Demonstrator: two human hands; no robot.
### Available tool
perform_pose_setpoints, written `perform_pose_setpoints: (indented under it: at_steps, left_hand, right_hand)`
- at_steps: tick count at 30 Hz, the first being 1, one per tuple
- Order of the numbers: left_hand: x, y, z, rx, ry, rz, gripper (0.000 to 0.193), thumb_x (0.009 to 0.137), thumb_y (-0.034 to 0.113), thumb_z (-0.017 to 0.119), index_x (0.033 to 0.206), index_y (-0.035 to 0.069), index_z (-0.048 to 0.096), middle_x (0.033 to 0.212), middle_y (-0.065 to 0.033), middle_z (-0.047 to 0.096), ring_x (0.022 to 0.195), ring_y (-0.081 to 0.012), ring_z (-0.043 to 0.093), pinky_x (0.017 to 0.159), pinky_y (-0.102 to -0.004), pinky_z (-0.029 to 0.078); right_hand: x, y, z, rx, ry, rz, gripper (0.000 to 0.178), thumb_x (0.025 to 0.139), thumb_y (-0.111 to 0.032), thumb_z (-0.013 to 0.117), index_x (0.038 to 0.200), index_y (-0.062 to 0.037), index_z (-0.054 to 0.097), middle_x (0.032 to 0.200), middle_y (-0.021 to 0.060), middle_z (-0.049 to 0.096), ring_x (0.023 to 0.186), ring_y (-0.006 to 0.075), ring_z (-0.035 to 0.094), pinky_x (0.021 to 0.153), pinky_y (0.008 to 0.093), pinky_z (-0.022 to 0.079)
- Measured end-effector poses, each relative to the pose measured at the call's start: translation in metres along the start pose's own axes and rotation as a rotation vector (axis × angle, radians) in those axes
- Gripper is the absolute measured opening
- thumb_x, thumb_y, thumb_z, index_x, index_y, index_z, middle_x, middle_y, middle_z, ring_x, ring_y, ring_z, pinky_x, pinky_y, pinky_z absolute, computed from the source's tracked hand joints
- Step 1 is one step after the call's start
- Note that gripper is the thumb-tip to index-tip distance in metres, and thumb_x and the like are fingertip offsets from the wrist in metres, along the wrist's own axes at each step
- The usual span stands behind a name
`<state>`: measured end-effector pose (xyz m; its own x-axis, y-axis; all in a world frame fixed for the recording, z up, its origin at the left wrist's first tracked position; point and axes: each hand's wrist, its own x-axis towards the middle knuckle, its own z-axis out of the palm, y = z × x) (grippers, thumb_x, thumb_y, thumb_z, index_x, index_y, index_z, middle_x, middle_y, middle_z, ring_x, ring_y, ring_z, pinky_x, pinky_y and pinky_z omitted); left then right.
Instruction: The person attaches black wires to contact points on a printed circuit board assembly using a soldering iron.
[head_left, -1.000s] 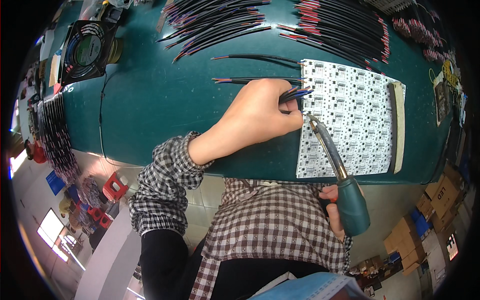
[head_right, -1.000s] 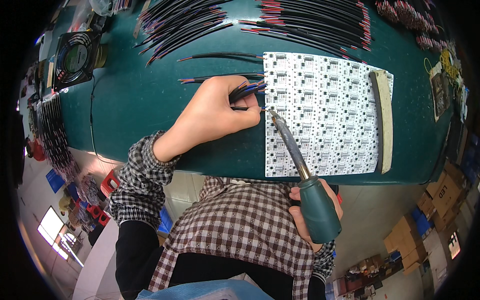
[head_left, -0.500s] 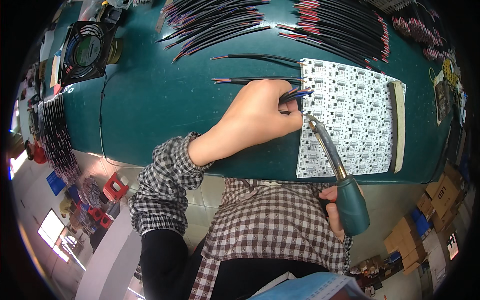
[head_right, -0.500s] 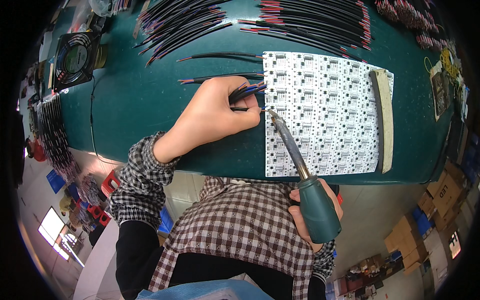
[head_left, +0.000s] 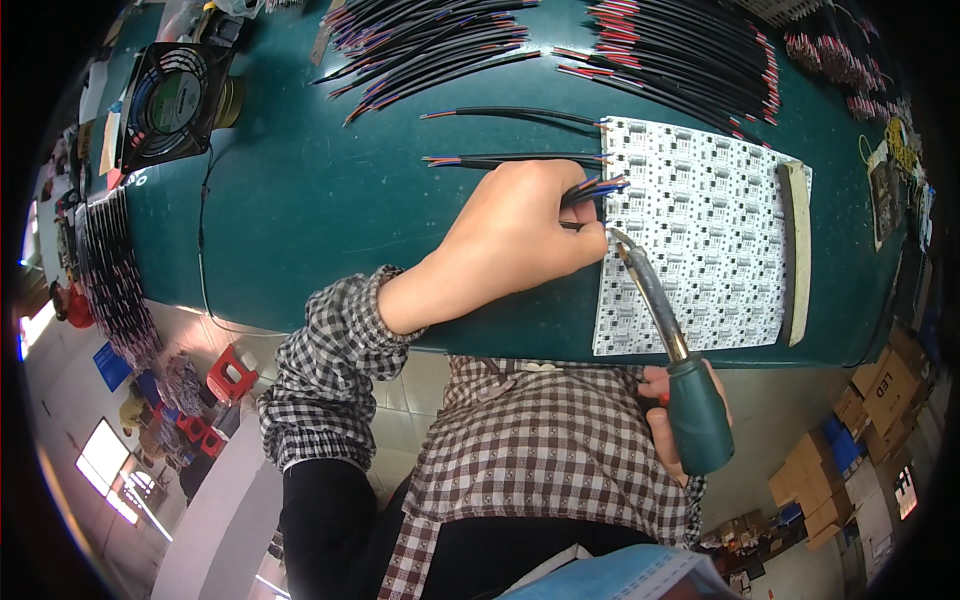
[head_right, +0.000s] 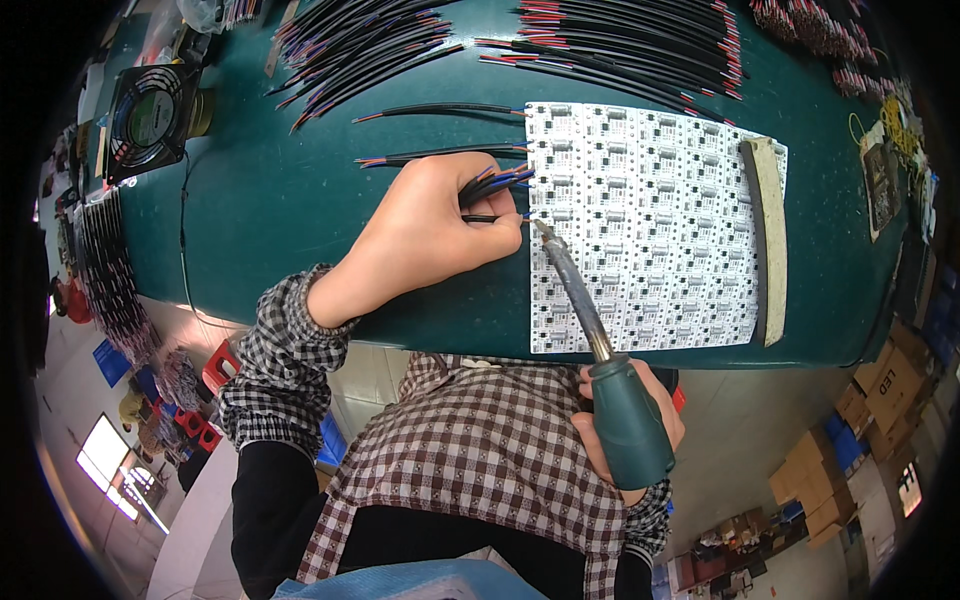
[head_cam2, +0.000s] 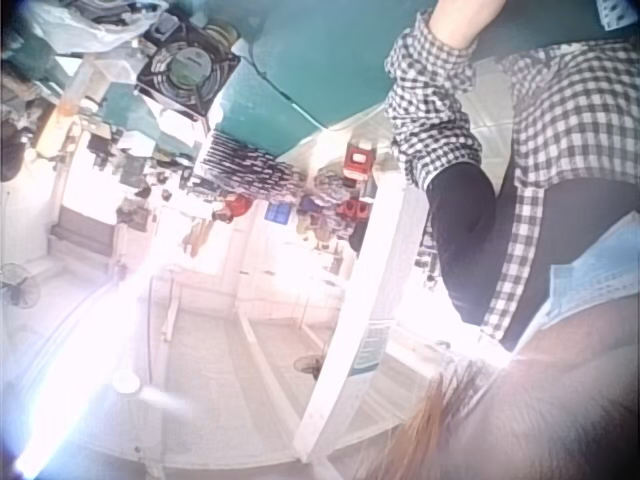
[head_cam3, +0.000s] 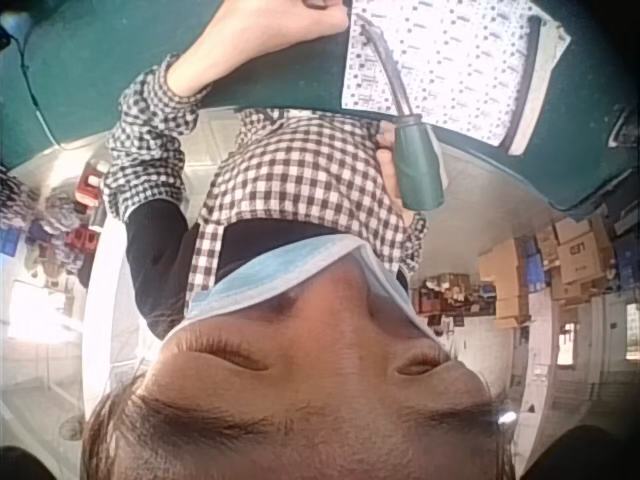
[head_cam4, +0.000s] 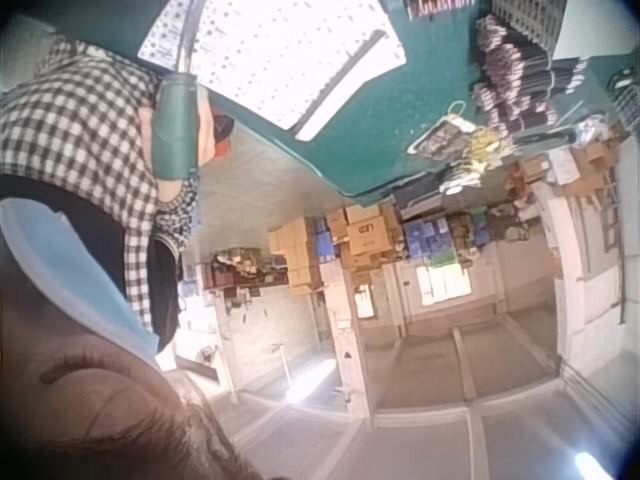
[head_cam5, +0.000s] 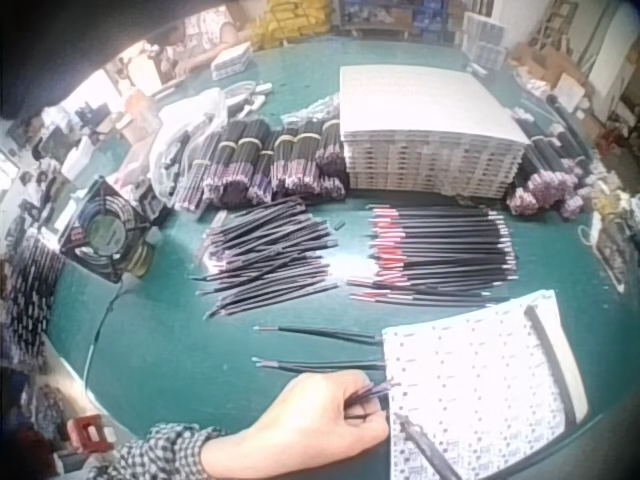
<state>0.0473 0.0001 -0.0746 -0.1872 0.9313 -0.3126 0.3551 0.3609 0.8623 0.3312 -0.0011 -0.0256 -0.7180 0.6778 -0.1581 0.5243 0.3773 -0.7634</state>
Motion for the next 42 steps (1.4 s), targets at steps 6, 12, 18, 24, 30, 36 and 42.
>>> perform_pose_setpoints:
  at_steps: [6,12,18,24,30,36,42]
  left_hand:
    - [0.001,0.001,0.000,0.001,0.003,0.000,0.019,0.072,0.012,0.068,0.074,-0.004,0.059,0.060,-0.0103,0.054,0.057,-0.0111,0.045,0.055,-0.0300,0.042]
    - [0.001,-0.001,0.002,0.002,0.021,0.023,0.019,0.072,0.012,0.068,0.073,-0.005,0.059,0.060,-0.0119,0.053,0.056,-0.0118,0.044,0.054,-0.0308,0.042]
    - [0.002,0.003,0.000,0.031,0.012,0.008,0.020,0.071,0.013,0.069,0.074,-0.005,0.061,0.064,-0.0159,0.059,0.059,-0.0222,0.054,0.057,-0.0344,0.047]
    - [0.001,0.005,-0.001,0.037,-0.002,-0.011,0.022,0.070,0.015,0.069,0.075,-0.006,0.064,0.067,-0.0192,0.065,0.062,-0.0328,0.065,0.060,-0.0380,0.051]
    - [0.001,0.006,-0.001,0.030,0.005,-0.008,0.021,0.069,0.015,0.069,0.074,-0.005,0.064,0.067,-0.0190,0.064,0.061,-0.0330,0.065,0.060,-0.0382,0.051]
    - [0.000,0.004,0.000,0.050,0.019,0.008,0.021,0.070,0.015,0.069,0.073,-0.005,0.063,0.067,-0.0190,0.065,0.062,-0.0335,0.065,0.061,-0.0384,0.051]
    - [0.001,0.006,-0.001,0.060,0.011,0.008,0.021,0.069,0.015,0.069,0.073,-0.005,0.063,0.067,-0.0193,0.065,0.062,-0.0339,0.065,0.061,-0.0383,0.051]
  right_hand:
    - [-0.001,-0.007,0.006,0.374,0.136,0.241,0.031,0.083,-0.023,0.076,0.100,0.0000,0.067,0.099,0.0133,0.069,0.086,0.0220,0.071,0.075,0.0326,0.056]
    - [-0.004,0.002,0.007,0.350,0.137,0.140,0.031,0.082,-0.021,0.078,0.100,0.0008,0.066,0.094,0.0123,0.069,0.083,0.0213,0.071,0.074,0.0320,0.056]
    - [-0.011,0.009,0.011,0.379,0.127,0.176,0.052,0.083,-0.021,0.078,0.120,0.0102,0.056,0.085,0.0104,0.069,0.079,0.0173,0.070,0.075,0.0294,0.055]
    - [-0.014,0.014,0.014,0.321,0.125,0.125,0.059,0.084,-0.020,0.077,0.126,0.0125,0.052,0.083,0.0104,0.070,0.078,0.0165,0.070,0.076,0.0287,0.055]
    - [-0.013,0.010,0.014,0.257,0.143,0.149,0.050,0.084,-0.019,0.077,0.119,0.0099,0.057,0.085,0.0114,0.070,0.080,0.0183,0.070,0.076,0.0287,0.055]
    - [0.003,-0.007,0.003,0.440,0.100,0.215,0.030,0.084,-0.022,0.076,0.095,0.0037,0.065,0.094,0.0153,0.068,0.084,0.0225,0.070,0.075,0.0319,0.057]
    - [0.001,-0.004,0.006,0.462,0.147,0.205,0.033,0.086,-0.025,0.075,0.096,0.0042,0.065,0.094,0.0152,0.066,0.084,0.0228,0.070,0.075,0.0327,0.058]
